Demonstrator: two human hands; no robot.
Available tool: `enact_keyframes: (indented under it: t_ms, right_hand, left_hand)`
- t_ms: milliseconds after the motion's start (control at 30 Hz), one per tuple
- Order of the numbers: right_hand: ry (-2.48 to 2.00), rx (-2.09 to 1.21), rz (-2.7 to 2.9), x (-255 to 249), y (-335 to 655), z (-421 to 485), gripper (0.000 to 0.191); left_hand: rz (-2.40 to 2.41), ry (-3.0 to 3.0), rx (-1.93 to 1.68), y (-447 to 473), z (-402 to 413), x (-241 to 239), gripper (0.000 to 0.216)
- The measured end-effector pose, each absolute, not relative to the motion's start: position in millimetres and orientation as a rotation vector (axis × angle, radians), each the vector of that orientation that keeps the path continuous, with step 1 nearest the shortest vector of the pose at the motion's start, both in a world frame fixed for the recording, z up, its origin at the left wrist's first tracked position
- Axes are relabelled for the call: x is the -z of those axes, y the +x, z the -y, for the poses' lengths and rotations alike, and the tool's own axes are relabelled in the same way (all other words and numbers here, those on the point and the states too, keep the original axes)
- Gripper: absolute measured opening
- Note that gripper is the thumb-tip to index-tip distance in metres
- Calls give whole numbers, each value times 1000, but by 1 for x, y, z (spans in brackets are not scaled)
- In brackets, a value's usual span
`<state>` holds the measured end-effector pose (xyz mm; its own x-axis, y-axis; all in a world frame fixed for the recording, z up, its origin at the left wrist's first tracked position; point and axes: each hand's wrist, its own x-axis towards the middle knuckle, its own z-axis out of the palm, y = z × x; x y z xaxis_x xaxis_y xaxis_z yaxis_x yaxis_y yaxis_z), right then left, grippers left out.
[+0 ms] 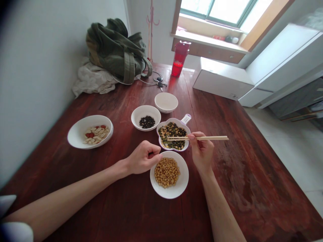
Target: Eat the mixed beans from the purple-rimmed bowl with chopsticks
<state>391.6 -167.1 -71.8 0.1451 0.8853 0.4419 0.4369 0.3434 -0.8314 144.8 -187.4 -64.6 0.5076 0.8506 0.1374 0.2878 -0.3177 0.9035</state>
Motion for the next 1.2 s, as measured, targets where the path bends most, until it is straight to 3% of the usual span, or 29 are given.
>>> enact_keyframes:
  t_ms: [1200]
  right_hand:
    - [-1256, -432, 1564, 67, 401, 168, 25]
  left_hand:
    - [-935, 1863, -813, 145, 187, 68, 41]
